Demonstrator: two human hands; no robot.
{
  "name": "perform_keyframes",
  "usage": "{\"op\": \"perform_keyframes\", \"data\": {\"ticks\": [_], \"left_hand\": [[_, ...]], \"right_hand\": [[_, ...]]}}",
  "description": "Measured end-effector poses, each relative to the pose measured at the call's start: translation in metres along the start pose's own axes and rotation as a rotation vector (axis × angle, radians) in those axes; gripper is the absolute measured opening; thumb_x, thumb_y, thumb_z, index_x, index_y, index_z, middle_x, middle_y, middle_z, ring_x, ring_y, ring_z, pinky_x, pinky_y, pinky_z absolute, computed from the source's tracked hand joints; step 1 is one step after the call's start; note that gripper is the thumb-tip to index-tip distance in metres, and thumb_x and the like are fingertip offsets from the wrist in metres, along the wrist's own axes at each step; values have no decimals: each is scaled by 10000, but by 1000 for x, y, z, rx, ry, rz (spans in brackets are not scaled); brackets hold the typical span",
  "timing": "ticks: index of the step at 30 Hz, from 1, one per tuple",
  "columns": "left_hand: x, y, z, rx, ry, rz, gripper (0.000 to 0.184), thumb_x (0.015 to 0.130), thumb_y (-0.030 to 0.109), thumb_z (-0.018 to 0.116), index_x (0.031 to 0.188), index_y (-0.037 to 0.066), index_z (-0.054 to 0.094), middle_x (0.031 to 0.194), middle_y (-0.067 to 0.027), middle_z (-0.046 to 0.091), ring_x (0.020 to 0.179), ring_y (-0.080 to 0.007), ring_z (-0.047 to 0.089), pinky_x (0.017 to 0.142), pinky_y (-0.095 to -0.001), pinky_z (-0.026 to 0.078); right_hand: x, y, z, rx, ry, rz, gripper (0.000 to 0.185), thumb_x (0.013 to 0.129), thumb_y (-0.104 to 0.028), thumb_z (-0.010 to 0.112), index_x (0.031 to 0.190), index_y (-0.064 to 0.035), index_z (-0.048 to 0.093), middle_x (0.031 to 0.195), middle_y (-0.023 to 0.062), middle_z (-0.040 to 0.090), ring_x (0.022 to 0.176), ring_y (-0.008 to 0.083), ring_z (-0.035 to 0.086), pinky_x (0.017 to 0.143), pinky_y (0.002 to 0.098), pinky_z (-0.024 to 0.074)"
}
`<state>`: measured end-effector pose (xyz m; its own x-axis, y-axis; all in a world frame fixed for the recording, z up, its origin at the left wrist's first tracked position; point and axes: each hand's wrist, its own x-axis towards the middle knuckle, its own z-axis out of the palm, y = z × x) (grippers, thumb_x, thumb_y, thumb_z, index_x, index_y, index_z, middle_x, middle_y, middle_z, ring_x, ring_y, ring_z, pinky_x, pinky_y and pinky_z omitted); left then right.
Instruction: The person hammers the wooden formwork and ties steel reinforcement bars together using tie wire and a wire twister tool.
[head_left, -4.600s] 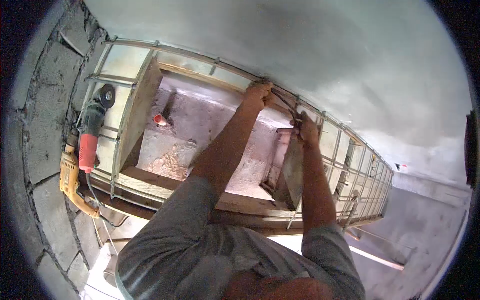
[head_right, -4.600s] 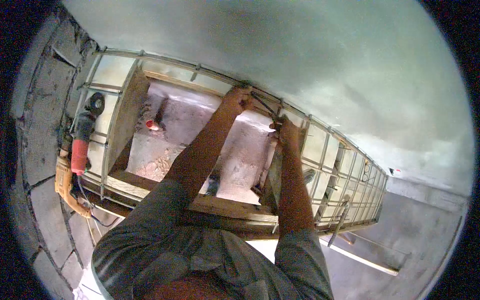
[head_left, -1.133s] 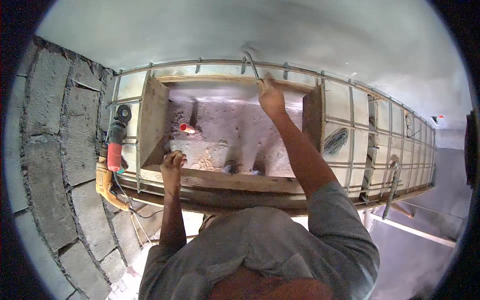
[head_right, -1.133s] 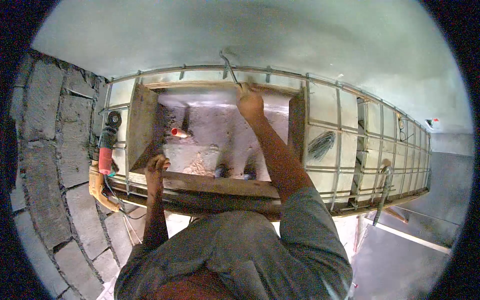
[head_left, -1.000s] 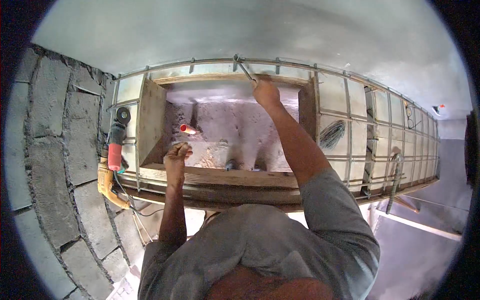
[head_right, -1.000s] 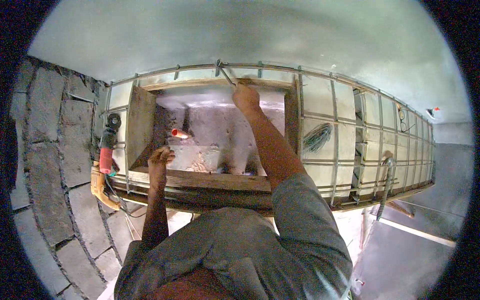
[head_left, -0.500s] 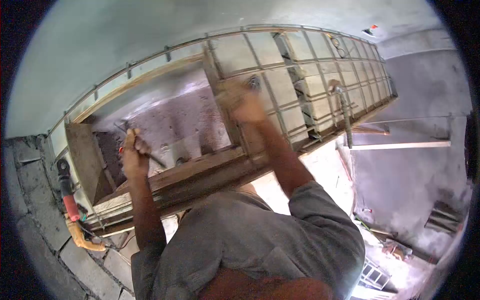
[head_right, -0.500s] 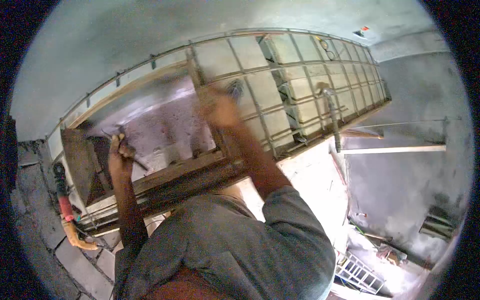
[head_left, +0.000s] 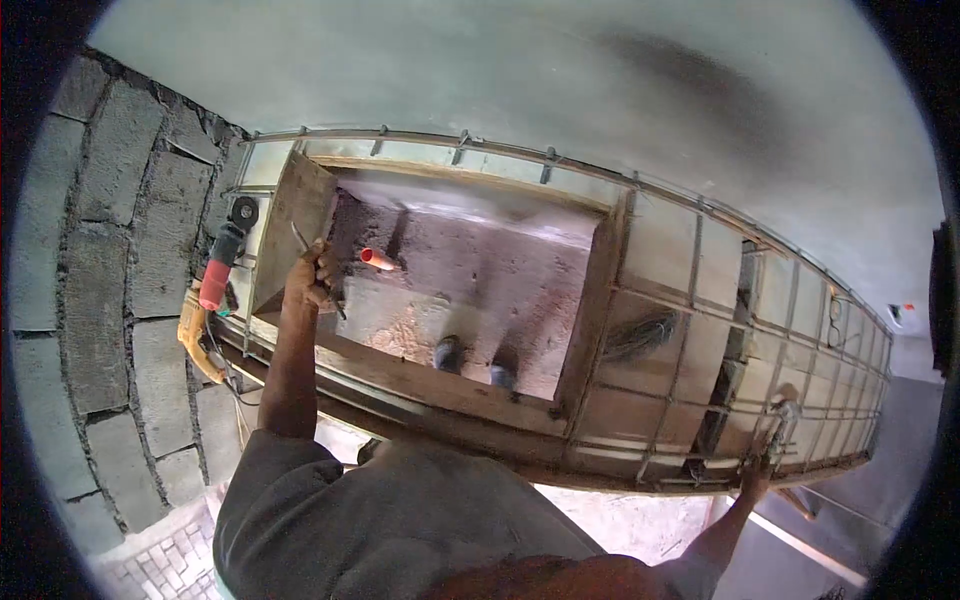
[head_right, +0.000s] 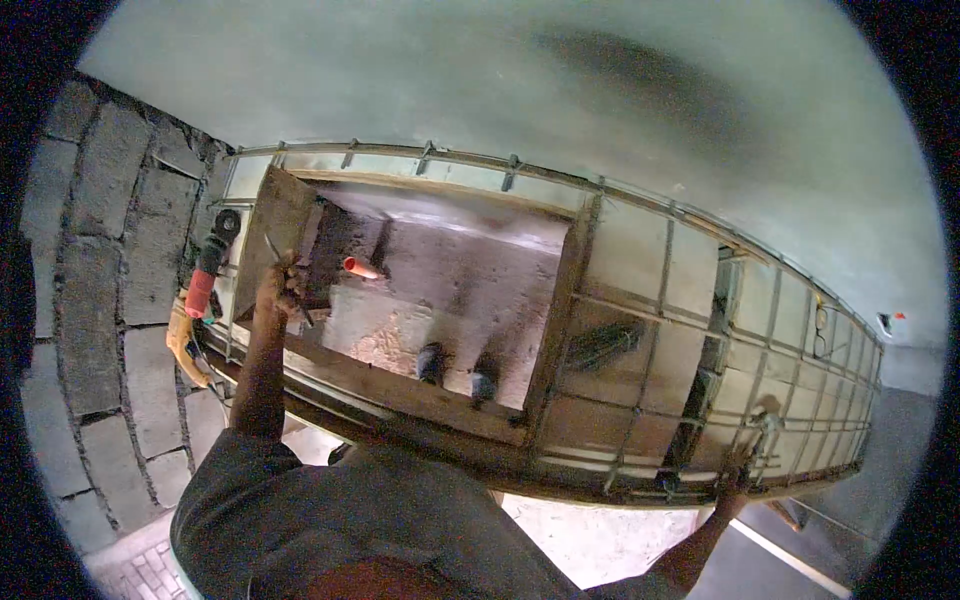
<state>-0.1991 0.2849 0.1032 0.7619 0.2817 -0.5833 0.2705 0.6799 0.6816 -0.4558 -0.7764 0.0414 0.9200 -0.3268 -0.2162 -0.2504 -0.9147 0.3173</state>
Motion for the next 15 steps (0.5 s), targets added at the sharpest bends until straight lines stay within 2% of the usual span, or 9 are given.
{"op": "perform_keyframes", "data": {"ticks": [1,2,4,6,8,9,12,14,15], "left_hand": [[15,-1,0,52,52,-9,141,927,263,557,921,123,574,572,73,415,400,-50,339,368,-225,292],[28,1,4,102,102,-21,139,921,260,563,936,122,568,580,72,411,406,-54,340,370,-228,294],[44,5,45,222,182,-12,137,927,259,544,952,126,561,596,71,410,416,-58,343,368,-226,295],[70,9,80,329,131,-3,135,927,255,541,963,128,564,592,71,401,424,-60,346,367,-225,297],[104,14,107,437,100,24,143,925,252,546,973,119,570,587,66,403,424,-66,347,369,-229,306],[119,17,121,489,56,32,153,910,258,574,951,110,579,587,61,413,428,-70,355,374,-231,318],[153,18,153,597,49,116,214,872,298,643,863,89,597,602,37,481,432,-76,400,370,-241,339],[166,14,162,559,54,94,229,863,309,657,824,89,604,604,30,505,431,-76,414,364,-244,337],[171,13,163,533,50,77,248,854,319,671,786,89,610,606,22,528,430,-76,428,358,-248,335]], "right_hand": [[2,-42,-41,767,62,381,443,804,-346,594,1148,-68,614,1148,221,607,1020,375,605,827,486,481],[7,-41,-43,769,50,380,443,804,-346,594,1148,-68,614,1148,221,607,1020,375,605,827,486,481],[18,-31,-46,-127,-98,141,366,831,-357,586,956,-27,684,997,241,651,805,373,661,673,494,499],[20,-5,-7,230,126,409,353,874,-338,554,859,-16,698,1001,256,648,673,365,644,582,477,489],[21,-14,-33,675,7,496,344,828,-323,646,974,-11,656,893,141,675,743,321,609,604,426,474],[19,14,16,283,399,123,385,869,-321,611,1079,1,628,892,158,674,756,279,620,568,391,472],[18,-131,-135,553,537,304,434,886,-319,593,1154,22,583,886,161,682,753,252,619,568,379,481],[30,-143,-145,-413,839,-151,518,952,-238,490,1405,-48,326,1012,189,617,747,238,618,636,389,515],[40,-160,-154,265,584,0,456,947,-215,494,1354,-38,388,1012,167,613,727,219,611,600,373,506]]}}
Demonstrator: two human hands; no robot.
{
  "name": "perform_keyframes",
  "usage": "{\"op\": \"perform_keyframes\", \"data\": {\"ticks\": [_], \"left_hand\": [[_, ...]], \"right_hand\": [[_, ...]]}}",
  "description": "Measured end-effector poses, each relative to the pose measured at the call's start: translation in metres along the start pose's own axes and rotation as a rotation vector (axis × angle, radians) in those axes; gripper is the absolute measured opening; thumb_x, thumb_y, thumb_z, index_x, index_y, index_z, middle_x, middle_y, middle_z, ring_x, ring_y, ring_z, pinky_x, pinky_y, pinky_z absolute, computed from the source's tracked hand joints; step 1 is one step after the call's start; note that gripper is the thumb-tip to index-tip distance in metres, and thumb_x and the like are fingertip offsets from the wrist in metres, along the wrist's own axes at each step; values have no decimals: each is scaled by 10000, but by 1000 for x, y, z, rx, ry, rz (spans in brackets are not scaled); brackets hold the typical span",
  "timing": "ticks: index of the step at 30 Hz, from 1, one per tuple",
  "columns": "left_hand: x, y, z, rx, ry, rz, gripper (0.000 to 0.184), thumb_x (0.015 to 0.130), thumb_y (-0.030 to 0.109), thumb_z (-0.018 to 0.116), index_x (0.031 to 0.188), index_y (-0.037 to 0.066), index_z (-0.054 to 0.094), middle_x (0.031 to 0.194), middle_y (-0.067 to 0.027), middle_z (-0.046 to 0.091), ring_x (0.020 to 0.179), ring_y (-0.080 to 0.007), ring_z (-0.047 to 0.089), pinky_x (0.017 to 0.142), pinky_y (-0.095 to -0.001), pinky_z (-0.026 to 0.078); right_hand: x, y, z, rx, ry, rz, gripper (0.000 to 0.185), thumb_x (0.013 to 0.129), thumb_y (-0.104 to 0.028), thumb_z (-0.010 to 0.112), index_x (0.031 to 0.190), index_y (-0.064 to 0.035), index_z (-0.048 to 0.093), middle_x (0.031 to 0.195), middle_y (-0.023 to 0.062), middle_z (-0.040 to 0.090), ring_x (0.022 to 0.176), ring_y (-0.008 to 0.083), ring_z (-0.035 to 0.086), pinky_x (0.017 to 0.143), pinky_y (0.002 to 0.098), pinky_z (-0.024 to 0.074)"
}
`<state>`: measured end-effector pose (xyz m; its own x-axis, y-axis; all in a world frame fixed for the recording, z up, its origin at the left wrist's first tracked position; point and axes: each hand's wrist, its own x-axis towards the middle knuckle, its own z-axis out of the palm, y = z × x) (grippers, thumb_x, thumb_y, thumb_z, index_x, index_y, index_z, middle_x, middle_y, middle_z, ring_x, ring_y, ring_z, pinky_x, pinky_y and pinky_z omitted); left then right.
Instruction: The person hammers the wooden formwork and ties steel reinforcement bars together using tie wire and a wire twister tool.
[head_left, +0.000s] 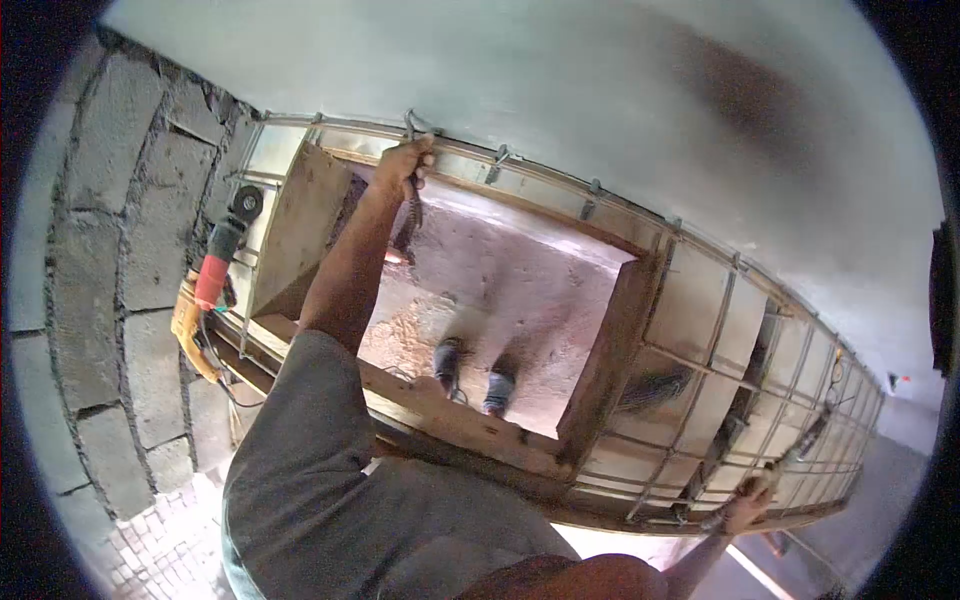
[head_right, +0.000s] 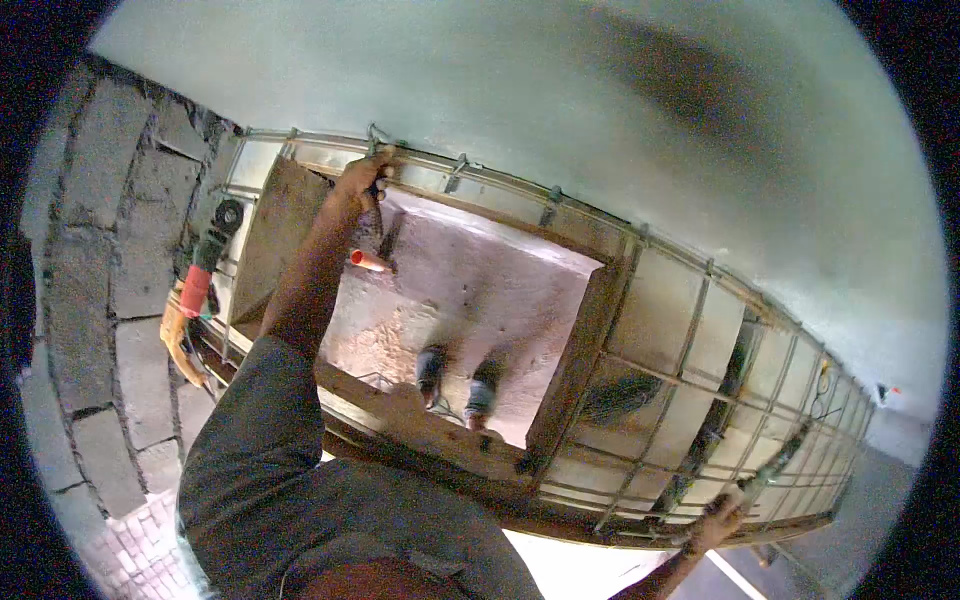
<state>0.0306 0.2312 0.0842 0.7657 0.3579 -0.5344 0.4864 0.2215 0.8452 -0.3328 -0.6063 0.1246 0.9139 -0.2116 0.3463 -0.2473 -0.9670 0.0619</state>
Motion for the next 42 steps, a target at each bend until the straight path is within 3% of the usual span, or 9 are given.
{"op": "perform_keyframes", "data": {"ticks": [3,6,10,14,23,29,32,38,42], "left_hand": [[14,-11,-6,16,-11,35,262,859,324,668,756,89,617,594,11,548,419,-74,435,354,-248,329],[9,-6,-6,-132,-7,32,218,837,272,705,747,88,631,579,21,550,413,-67,429,362,-234,324],[19,-19,-15,-264,-6,50,172,807,232,739,797,84,654,580,32,551,409,-62,414,373,-230,312],[21,-23,-20,-300,-42,58,184,799,220,745,770,80,630,577,22,548,402,-65,410,353,-229,281],[16,-17,-22,-351,-12,63,140,802,147,726,783,54,624,581,1,552,407,-74,430,344,-224,302],[20,-23,-16,-289,21,158,253,807,332,715,802,84,667,578,25,586,415,-68,483,367,-224,324],[8,-19,-14,-263,32,127,103,852,141,657,853,39,661,661,-22,629,466,-99,513,372,-218,388],[91,-73,-36,-70,-253,220,300,840,247,648,1124,153,647,968,-43,673,768,-102,607,605,-275,480],[31,-33,-18,69,-5,107,326,811,391,707,894,79,661,645,28,595,444,-48,409,382,-216,284]], "right_hand": [[90,-202,-61,825,-364,224,273,924,-160,519,1160,-26,551,939,137,618,685,173,592,560,329,485],[140,-329,-50,509,-327,-353,214,894,-185,572,1059,-50,591,755,146,614,633,284,603,591,358,492],[167,-489,-53,307,-794,-517,265,869,-249,612,1078,-87,589,855,133,632,797,379,611,744,413,498],[166,-578,-45,396,-576,-1036,355,841,-335,625,1122,-121,583,983,137,625,903,360,616,789,445,496],[180,-626,-20,27,-676,-860,394,865,-477,545,896,-98,646,876,119,645,789,333,637,692,456,502],[175,-612,0,242,-662,-1155,478,860,-533,545,889,-65,638,808,160,652,738,342,642,674,467,504],[190,-626,3,169,-917,-559,453,818,-404,659,1149,-101,596,965,134,661,849,324,633,763,446,493],[129,-533,-65,421,-278,-789,412,837,-397,643,997,-23,580,797,153,633,725,381,611,674,431,493],[75,-409,-88,444,-474,-175,376,865,-372,638,965,-15,576,705,129,583,593,299,538,587,355,462]]}}
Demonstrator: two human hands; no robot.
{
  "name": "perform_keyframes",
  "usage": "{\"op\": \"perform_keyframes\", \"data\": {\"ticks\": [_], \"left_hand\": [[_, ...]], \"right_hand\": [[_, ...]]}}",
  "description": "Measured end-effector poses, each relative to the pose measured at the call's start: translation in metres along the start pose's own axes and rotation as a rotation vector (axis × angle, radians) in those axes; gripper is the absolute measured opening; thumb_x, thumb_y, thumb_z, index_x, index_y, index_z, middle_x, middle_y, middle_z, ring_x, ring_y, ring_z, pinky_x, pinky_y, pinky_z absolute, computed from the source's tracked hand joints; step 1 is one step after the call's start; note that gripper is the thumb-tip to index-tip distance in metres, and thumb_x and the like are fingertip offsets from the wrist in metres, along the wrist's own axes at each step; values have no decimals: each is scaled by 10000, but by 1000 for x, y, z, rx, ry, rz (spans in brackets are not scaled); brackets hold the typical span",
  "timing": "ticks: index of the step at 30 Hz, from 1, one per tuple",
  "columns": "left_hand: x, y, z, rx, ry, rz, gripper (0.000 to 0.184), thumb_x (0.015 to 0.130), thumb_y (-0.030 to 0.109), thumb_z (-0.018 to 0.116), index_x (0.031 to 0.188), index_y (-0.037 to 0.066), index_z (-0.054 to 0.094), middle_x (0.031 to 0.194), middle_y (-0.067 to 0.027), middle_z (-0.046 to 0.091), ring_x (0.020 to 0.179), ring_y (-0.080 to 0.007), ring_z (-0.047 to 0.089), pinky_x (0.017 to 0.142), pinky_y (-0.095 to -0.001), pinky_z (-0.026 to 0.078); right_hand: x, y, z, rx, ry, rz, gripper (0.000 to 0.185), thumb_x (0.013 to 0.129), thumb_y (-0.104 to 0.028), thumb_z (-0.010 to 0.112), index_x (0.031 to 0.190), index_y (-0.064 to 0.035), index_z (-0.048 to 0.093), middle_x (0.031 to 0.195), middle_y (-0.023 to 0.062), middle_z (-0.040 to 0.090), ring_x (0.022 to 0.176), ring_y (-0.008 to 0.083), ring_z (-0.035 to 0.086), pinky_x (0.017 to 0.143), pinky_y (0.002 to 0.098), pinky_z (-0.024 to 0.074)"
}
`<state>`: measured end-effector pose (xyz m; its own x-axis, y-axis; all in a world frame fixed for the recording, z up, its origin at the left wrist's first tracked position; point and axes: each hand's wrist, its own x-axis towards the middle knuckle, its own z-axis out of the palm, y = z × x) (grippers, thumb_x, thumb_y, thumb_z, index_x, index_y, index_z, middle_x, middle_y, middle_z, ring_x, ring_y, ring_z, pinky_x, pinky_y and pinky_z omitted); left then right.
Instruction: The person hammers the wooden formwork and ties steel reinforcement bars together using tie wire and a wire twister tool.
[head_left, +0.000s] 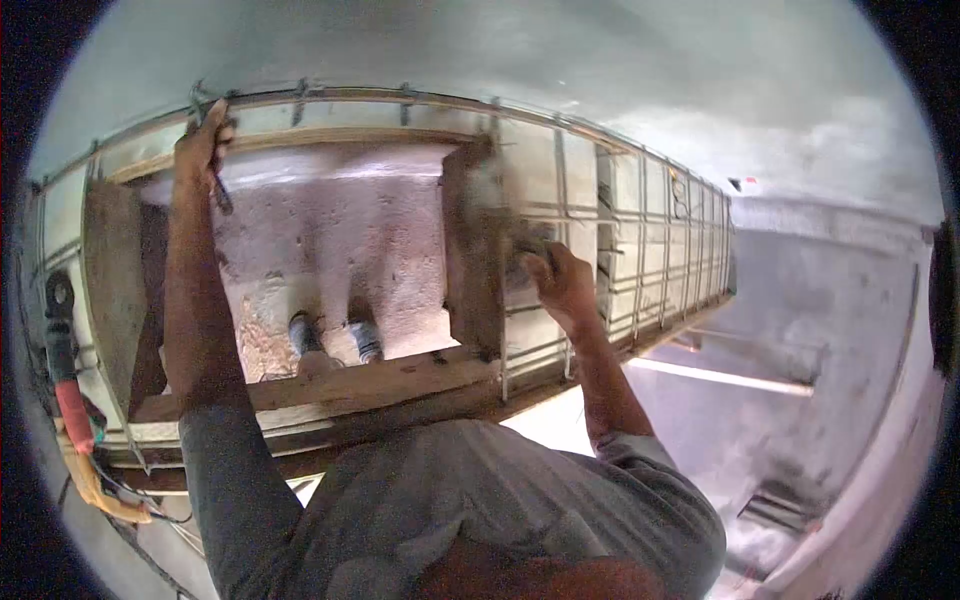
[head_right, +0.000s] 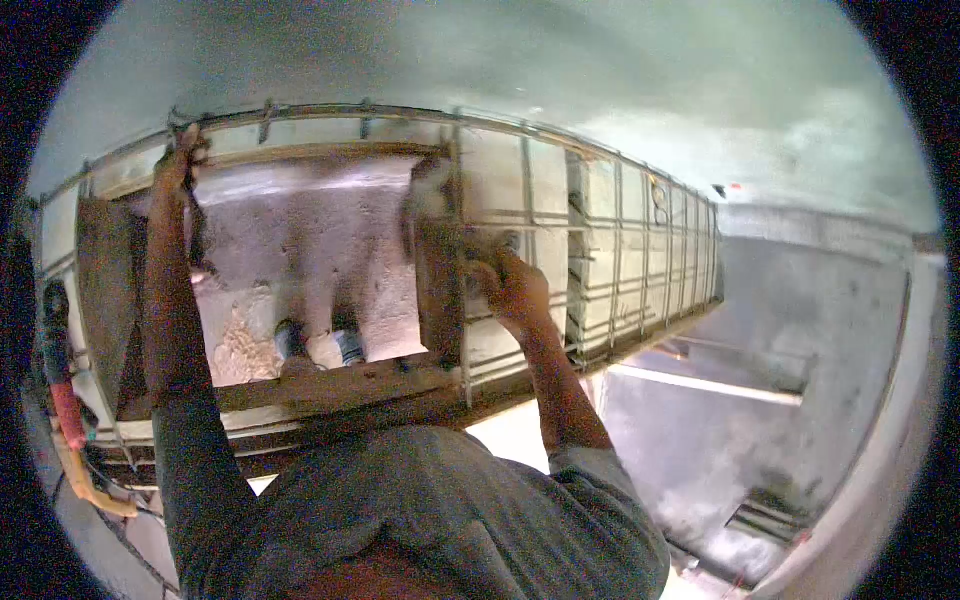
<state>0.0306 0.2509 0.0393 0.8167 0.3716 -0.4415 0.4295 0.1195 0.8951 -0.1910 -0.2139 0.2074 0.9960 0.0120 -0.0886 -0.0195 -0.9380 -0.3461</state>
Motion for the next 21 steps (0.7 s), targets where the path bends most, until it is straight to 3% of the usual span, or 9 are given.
{"op": "perform_keyframes", "data": {"ticks": [2,5,6,11,13,15,16,18,21], "left_hand": [[-22,0,-3,-87,-68,-10,300,826,396,695,883,105,645,671,28,597,448,-50,421,388,-215,312],[-48,-21,-8,-144,-124,-97,312,834,410,683,923,115,637,687,39,589,460,-51,430,397,-209,319],[-59,-28,-10,-182,-149,-153,328,838,419,677,952,114,632,696,45,583,467,-51,436,402,-206,320],[-141,-36,-10,-307,-279,-205,372,857,432,647,1017,99,607,701,55,559,491,-53,453,412,-205,321],[-164,-34,-17,-332,-331,-219,377,864,432,638,1029,95,601,706,55,553,494,-55,453,414,-206,323],[-183,-35,-29,-422,-343,-228,324,899,393,602,1031,97,595,703,53,550,490,-60,443,412,-220,334],[-191,-37,-35,-413,-354,-221,324,899,393,602,1031,97,595,703,53,550,490,-60,443,412,-220,334],[-202,-39,-46,-476,-367,-214,287,923,365,572,1022,96,593,708,47,556,485,-66,446,403,-230,347],[-222,-39,-63,-450,-339,-188,267,940,347,547,1010,94,594,710,36,571,494,-71,468,380,-206,349]], "right_hand": [[-57,66,-1,366,141,255,347,886,-345,627,932,-5,578,654,116,550,558,207,485,535,323,424],[-115,103,-22,115,169,309,348,902,-325,609,917,22,591,623,122,536,552,156,466,504,318,400],[-136,141,-12,128,91,418,244,864,-235,653,941,-6,623,748,201,634,686,383,606,630,399,487],[-182,184,14,6,180,414,383,892,-395,588,918,-13,603,650,199,597,589,389,566,567,427,468],[-185,164,6,581,3,983,382,892,-390,590,989,-21,588,655,197,600,572,379,569,532,429,457],[-197,175,16,609,8,914,378,906,-366,571,1041,-13,564,667,198,606,541,376,551,513,432,451],[-200,192,29,435,120,732,360,910,-377,576,922,-18,555,598,122,540,503,253,506,465,368,411],[-189,188,17,237,296,473,472,897,-448,574,787,11,577,596,141,564,507,225,547,479,369,422],[-178,229,13,20,479,553,553,887,-505,547,785,35,606,674,215,611,604,335,611,562,419,453]]}}
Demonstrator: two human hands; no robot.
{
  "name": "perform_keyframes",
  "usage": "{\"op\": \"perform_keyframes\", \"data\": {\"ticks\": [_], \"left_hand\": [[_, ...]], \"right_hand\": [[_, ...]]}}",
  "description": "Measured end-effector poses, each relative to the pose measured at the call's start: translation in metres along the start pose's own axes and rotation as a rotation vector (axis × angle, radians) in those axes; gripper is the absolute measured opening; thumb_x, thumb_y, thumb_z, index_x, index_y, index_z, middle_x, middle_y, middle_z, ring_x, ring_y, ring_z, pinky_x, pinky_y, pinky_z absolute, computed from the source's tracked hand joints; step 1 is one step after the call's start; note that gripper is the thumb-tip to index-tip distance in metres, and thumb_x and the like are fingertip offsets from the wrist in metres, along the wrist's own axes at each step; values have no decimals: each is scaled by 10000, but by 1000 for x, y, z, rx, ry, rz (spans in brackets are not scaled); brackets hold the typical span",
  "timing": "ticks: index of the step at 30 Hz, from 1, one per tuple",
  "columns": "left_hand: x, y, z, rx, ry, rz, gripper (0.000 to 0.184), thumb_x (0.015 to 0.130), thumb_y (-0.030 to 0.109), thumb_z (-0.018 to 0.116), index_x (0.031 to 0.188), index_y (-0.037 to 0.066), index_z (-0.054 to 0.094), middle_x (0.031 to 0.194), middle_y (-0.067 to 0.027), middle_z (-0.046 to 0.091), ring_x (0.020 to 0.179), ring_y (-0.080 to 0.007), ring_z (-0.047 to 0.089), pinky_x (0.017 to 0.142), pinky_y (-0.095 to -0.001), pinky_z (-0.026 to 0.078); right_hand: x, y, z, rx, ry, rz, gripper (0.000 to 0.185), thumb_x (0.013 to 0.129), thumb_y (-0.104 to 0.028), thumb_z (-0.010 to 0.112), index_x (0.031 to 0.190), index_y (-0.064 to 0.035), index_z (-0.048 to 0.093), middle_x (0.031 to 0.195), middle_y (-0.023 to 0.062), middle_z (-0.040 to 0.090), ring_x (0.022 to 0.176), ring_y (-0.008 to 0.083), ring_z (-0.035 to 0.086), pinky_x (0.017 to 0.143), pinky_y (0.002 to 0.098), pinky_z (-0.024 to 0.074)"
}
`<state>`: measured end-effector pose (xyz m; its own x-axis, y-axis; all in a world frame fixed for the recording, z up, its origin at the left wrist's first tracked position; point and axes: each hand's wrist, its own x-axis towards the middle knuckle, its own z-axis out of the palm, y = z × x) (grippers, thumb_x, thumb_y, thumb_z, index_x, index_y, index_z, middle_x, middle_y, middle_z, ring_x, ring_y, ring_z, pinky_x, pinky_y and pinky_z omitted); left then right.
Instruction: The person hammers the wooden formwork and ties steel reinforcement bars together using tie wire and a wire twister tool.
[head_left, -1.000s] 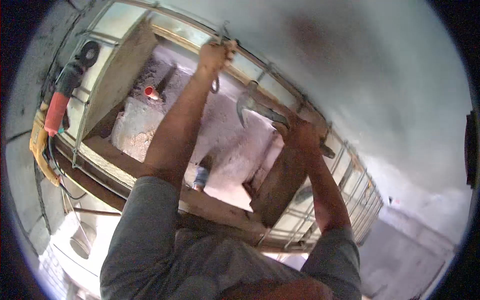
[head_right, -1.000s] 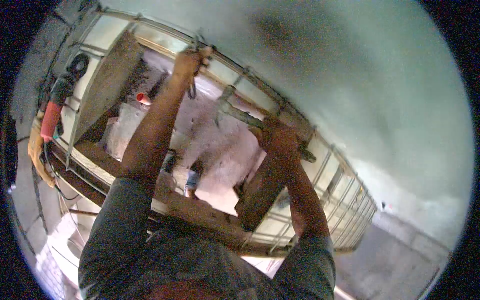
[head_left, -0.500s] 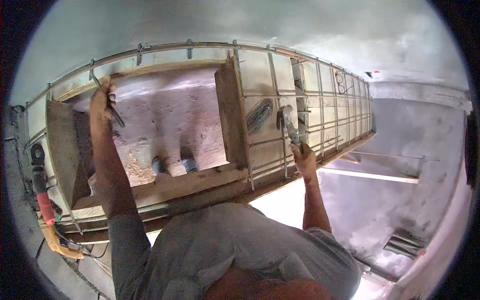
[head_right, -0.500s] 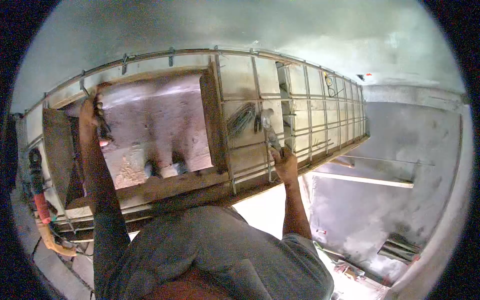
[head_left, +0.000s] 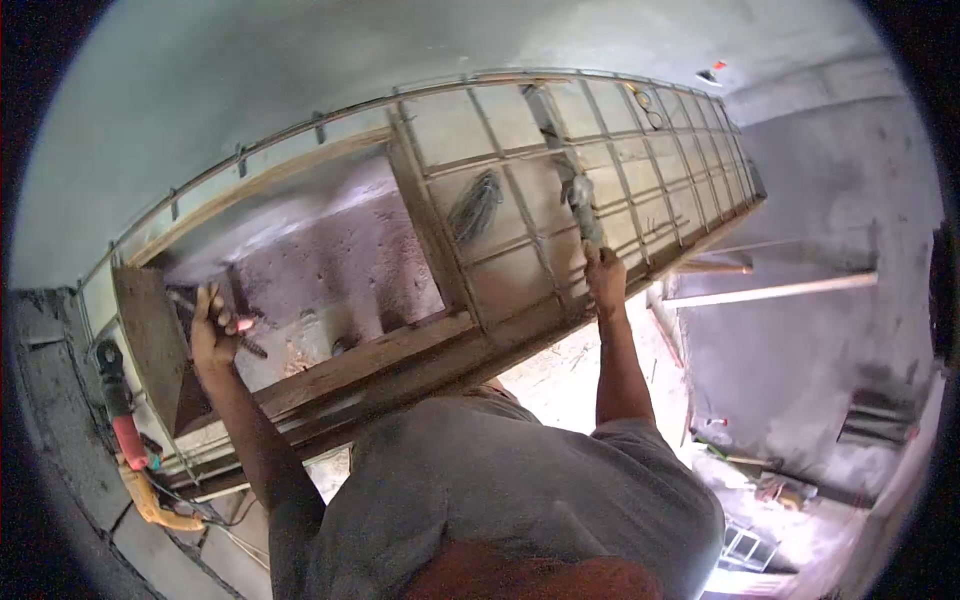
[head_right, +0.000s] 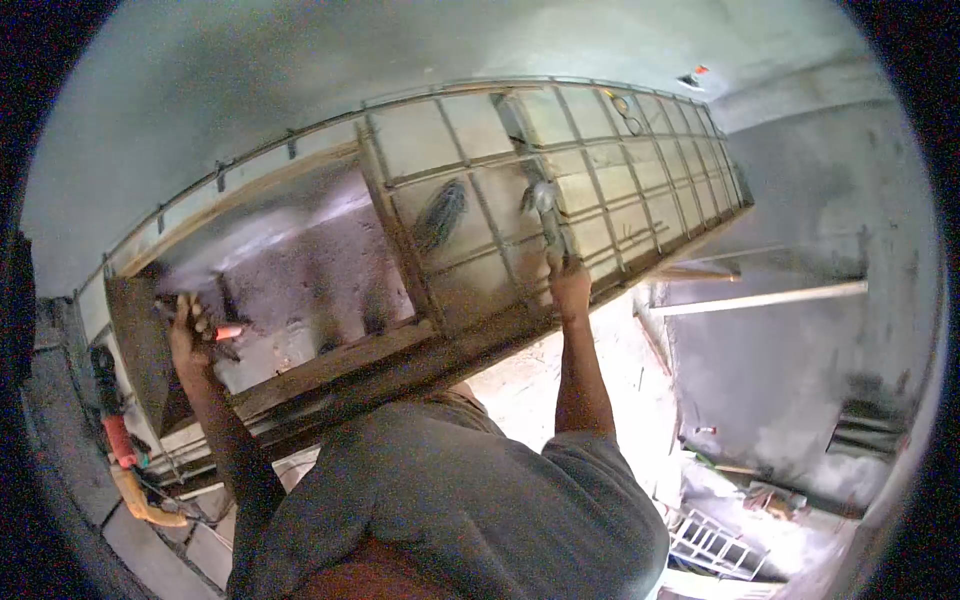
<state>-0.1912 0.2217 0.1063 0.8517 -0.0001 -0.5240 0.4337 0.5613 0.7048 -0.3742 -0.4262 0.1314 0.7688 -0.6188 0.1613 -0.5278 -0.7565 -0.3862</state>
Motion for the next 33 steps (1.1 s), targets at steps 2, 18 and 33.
{"op": "perform_keyframes", "data": {"ticks": [2,18,33], "left_hand": [[-10,3,-26,-96,-72,-13,272,939,328,547,1003,72,612,718,17,595,494,-79,478,377,-208,371],[-83,-7,-40,-118,1,17,273,955,310,521,1029,61,607,744,10,576,532,-73,475,403,-210,350],[-109,-1,55,-89,-5,49,267,931,329,561,998,82,638,696,45,565,492,-53,433,399,-200,331]], "right_hand": [[23,33,-6,-59,40,163,599,873,-557,523,806,30,620,702,234,625,685,405,622,605,431,466],[73,217,-92,-593,-151,534,467,853,-604,474,1163,-284,614,1201,177,546,1139,400,510,918,567,395],[134,-51,84,167,-329,-193,271,808,-236,616,953,-12,669,887,207,662,798,325,643,711,378,501]]}}
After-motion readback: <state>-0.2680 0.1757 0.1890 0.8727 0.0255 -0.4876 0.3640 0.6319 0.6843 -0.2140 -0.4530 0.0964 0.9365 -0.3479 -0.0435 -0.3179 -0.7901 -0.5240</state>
